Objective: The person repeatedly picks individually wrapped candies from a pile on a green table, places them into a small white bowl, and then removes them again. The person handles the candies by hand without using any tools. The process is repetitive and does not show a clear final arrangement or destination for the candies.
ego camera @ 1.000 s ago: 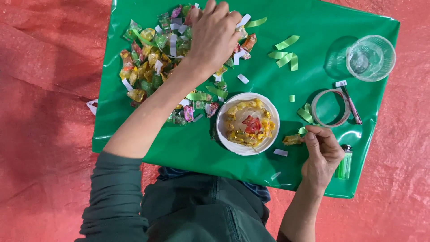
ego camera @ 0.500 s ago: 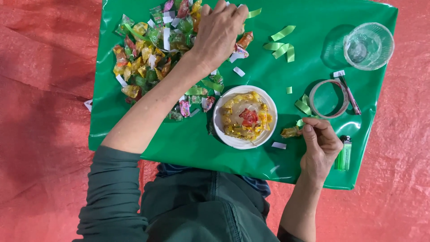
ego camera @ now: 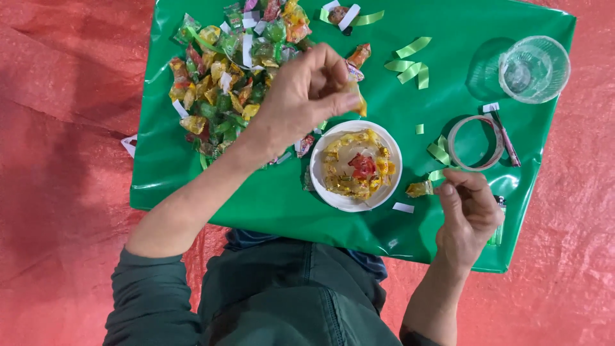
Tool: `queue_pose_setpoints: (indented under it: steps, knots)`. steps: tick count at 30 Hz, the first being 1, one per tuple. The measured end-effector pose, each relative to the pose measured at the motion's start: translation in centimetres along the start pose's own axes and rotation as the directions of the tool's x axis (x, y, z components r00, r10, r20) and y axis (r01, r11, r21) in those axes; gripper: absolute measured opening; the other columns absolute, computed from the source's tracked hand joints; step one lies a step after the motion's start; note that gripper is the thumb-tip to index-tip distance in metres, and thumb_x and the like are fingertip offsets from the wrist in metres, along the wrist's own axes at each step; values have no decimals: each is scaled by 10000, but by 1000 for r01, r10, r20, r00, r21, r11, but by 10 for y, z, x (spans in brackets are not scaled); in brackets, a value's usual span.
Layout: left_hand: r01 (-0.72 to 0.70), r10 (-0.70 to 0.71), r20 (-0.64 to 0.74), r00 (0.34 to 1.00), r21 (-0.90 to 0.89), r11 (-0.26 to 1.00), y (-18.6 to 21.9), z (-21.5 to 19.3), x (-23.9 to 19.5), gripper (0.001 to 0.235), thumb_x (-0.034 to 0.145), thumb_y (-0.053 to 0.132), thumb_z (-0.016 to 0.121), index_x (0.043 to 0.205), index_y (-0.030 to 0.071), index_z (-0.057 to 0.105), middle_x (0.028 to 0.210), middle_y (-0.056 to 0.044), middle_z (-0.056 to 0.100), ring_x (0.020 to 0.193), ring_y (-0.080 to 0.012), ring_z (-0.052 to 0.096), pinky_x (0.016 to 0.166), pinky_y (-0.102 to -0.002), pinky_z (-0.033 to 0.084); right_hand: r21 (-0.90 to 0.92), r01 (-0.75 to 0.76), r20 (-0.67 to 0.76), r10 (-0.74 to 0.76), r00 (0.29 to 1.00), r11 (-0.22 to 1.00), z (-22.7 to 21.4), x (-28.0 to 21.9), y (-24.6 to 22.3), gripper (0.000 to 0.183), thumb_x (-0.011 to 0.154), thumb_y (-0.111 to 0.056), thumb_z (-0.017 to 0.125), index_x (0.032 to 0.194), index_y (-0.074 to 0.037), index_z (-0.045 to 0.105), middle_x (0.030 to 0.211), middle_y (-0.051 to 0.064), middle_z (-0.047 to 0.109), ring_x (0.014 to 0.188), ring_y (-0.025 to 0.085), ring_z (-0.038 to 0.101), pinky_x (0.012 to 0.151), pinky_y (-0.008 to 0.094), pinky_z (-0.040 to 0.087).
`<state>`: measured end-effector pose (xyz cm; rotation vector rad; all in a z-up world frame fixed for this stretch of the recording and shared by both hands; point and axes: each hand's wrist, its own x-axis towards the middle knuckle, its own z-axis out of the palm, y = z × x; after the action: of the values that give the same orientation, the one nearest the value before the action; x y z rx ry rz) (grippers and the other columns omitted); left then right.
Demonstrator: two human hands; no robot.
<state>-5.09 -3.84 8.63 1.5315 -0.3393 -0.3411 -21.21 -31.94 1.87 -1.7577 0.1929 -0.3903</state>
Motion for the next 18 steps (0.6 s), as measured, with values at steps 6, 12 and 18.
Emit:
queue_pose_setpoints:
  steps: [6, 12, 18]
  knots:
    - [67, -64, 31, 997, -102, 993, 4, 25, -29, 235, 933, 279, 763, 938, 172, 554, 837, 52, 577, 729, -60, 595, 658, -211, 565, -278, 442, 108, -429, 897, 853, 33, 9, -45, 217, 977, -165, 775, 1074, 8, 687, 899, 127, 663, 912, 241, 606, 865, 387, 522]
    - [247, -221, 111, 969, -443, 862, 9, 41, -48, 260, 909, 190, 768, 874, 155, 512, 728, -3, 635, 657, -100, 665, 677, -281, 568, -317, 783, 285, -734, 616, 534, 42, 25, -59, 238, 944, -125, 869, 1084, -44, 695, 1006, 226, 666, 837, 308, 685, 730, 451, 514]
    - [260, -199, 177, 964, -472, 842, 22, 50, -61, 214, 931, 261, 719, 970, 152, 539, 738, -31, 598, 600, -130, 609, 566, -271, 475, -244, 899, 347, -833, 431, 363, 53, 34, -83, 83, 950, -57, 812, 971, 5, 762, 918, 201, 666, 687, 302, 624, 607, 418, 478]
